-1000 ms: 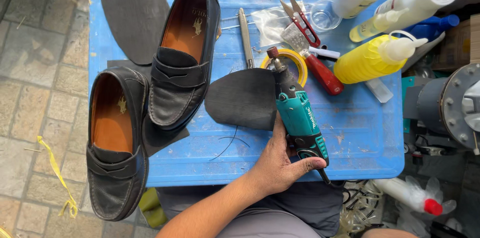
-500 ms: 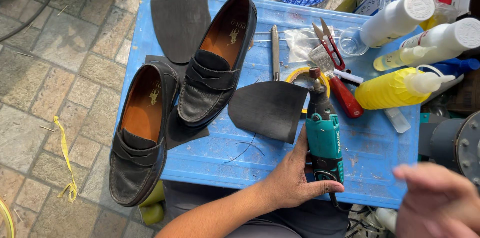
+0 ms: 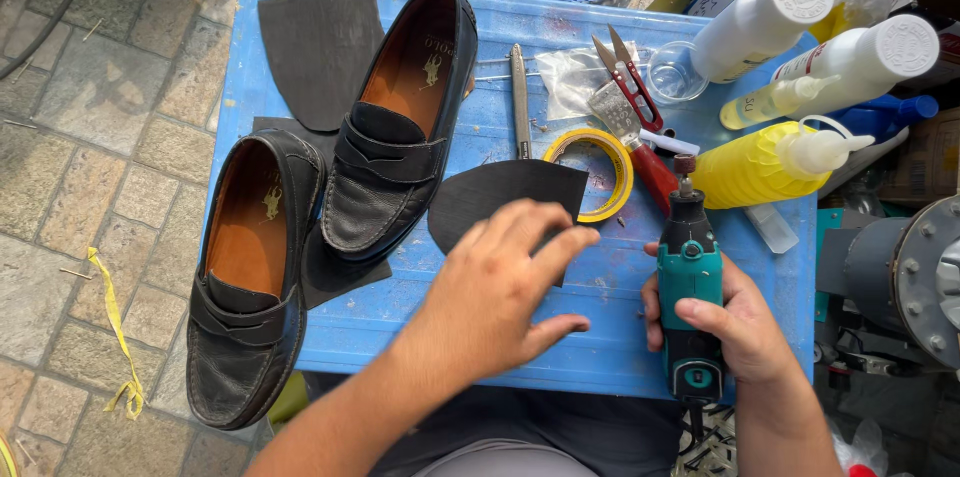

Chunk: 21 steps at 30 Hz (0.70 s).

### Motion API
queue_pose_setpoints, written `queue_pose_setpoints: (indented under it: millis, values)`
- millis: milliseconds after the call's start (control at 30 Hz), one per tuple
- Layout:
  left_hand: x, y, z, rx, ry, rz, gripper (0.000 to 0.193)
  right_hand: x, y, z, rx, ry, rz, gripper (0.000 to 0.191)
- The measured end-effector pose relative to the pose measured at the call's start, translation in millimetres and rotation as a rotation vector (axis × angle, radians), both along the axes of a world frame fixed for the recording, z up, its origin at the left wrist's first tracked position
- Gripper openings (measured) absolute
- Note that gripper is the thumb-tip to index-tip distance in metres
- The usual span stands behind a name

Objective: The person removes a worn sole from a black loafer, then uses a rotary tool to grind and shape a replacement black rubber sole piece. The person repeatedly flips and repositions the sole while grinding its edges and surface.

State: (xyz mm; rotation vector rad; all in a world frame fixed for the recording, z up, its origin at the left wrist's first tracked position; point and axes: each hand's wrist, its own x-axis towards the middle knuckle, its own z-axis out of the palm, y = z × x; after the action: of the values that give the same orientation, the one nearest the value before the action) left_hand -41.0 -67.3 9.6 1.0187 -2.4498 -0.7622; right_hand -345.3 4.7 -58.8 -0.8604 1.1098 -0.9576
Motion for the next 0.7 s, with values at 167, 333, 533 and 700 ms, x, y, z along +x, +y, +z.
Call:
queue_pose_setpoints:
  millis: [167, 333, 533, 700]
  values:
    - [-5, -36, -16, -0.272, -0.139, 0.040, 0.104, -4, -6, 1, 0.026, -0.156, 0.034, 0.074]
    - [10, -22, -13, -0.257, 0.148, 0.038, 0.058, -5, 2, -6, -0.008, -0.201, 0.053, 0.074]
    - [24, 7, 5, 0.174, 0.702, 0.097, 0.033, -9, 7, -13, 0.000, -0.171, 0.071, 0.073]
    - [23, 11, -1, 0.265, 0.803, -0.016, 0.031, 4, 2, 3, 0.033, 0.029, 0.006, 0.069]
